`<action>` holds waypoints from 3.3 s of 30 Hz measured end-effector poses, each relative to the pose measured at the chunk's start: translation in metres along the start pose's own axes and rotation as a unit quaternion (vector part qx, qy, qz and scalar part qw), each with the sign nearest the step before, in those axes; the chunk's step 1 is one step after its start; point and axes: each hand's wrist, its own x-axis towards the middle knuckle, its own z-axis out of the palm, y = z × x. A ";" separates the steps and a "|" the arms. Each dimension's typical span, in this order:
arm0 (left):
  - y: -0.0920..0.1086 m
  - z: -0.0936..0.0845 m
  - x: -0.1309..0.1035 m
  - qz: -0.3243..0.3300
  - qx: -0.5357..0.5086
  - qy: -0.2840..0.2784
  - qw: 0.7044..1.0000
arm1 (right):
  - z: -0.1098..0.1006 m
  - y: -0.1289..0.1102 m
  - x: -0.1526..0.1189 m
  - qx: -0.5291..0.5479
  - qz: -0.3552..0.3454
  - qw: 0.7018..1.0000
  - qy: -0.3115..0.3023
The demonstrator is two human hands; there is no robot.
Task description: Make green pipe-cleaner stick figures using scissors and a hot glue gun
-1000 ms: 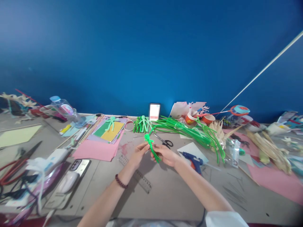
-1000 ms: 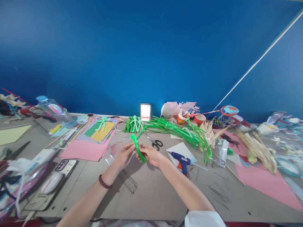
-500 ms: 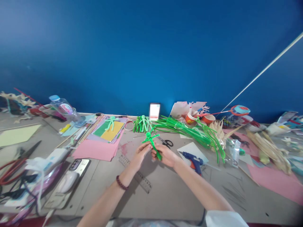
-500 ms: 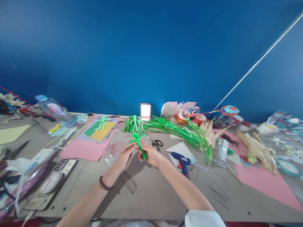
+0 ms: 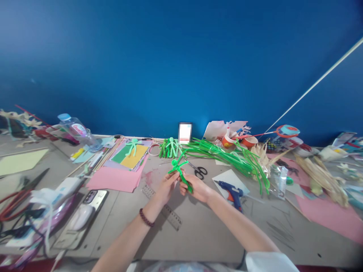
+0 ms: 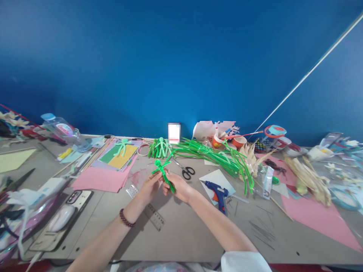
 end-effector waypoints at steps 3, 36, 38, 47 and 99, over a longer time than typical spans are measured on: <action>-0.002 -0.003 0.001 0.030 0.015 0.016 0.999 | 0.001 0.000 -0.001 -0.043 -0.025 0.999 0.010; 0.002 -0.003 -0.004 0.113 0.146 0.046 0.982 | -0.007 0.006 0.005 -0.178 -0.127 0.969 0.115; 0.002 -0.003 -0.004 0.113 0.145 0.044 0.982 | -0.007 0.006 0.005 -0.187 -0.134 0.967 0.111; 0.003 -0.002 -0.003 0.117 0.148 0.044 0.981 | -0.014 0.009 0.005 -0.249 -0.152 0.951 0.099; -0.003 -0.010 0.002 0.115 0.220 0.052 0.967 | -0.008 0.003 -0.004 -0.455 -0.319 0.797 0.237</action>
